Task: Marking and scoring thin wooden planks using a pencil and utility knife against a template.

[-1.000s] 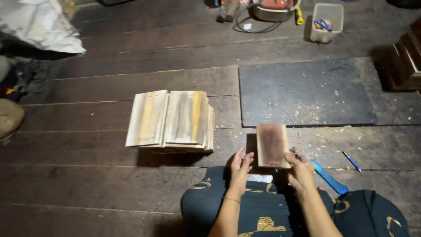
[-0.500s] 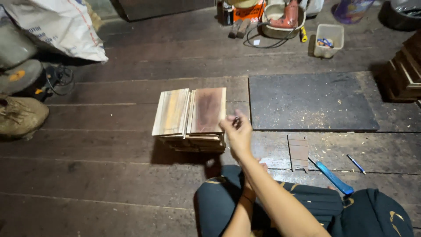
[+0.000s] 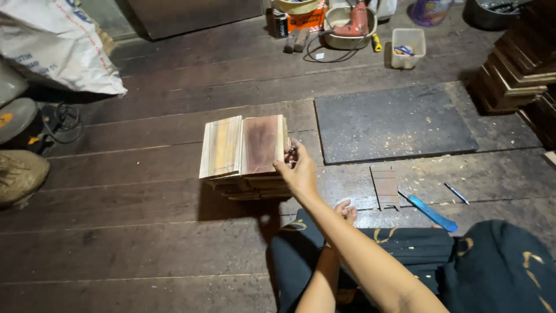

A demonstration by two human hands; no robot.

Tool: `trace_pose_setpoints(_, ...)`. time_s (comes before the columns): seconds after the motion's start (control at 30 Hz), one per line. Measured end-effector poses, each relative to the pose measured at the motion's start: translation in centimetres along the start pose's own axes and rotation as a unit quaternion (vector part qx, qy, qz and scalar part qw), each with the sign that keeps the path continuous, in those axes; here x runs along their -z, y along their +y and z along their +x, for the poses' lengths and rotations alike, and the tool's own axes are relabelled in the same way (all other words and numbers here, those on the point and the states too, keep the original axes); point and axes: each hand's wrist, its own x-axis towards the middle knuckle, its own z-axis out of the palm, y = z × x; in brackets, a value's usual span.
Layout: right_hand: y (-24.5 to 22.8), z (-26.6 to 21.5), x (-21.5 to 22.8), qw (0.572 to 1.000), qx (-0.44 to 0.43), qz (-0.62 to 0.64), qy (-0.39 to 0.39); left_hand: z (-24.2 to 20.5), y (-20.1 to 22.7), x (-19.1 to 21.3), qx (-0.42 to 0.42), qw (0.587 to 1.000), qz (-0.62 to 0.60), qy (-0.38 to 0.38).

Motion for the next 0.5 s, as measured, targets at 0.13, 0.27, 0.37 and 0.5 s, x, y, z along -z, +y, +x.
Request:
trace_pose_setpoints(0.13, -0.8, -1.4, 1.6, 0.999, 0.002, -0.033, -0.002, 2.3, -5.5, -0.9, 0.045, 0.999, 0.000, -0.024)
trace_pose_setpoints(0.27, -1.0, -3.2, 5.9, 0.996, 0.019, -0.082, -0.016, 3.9, -8.9, -0.6, -0.041, 0.996, 0.074, -0.032)
trace_pose_setpoints(0.37, 3.1, -3.0, 12.0, 0.993, 0.056, -0.104, -0.008, 4.1, -11.3, 1.0, -0.186, 0.968, 0.161, -0.039)
trace_pose_setpoints(0.5, 5.1, -2.3, 23.9, 0.981, 0.068, -0.174, 0.050, 0.9, -3.0, -0.5, -0.007, 0.998, 0.058, 0.024)
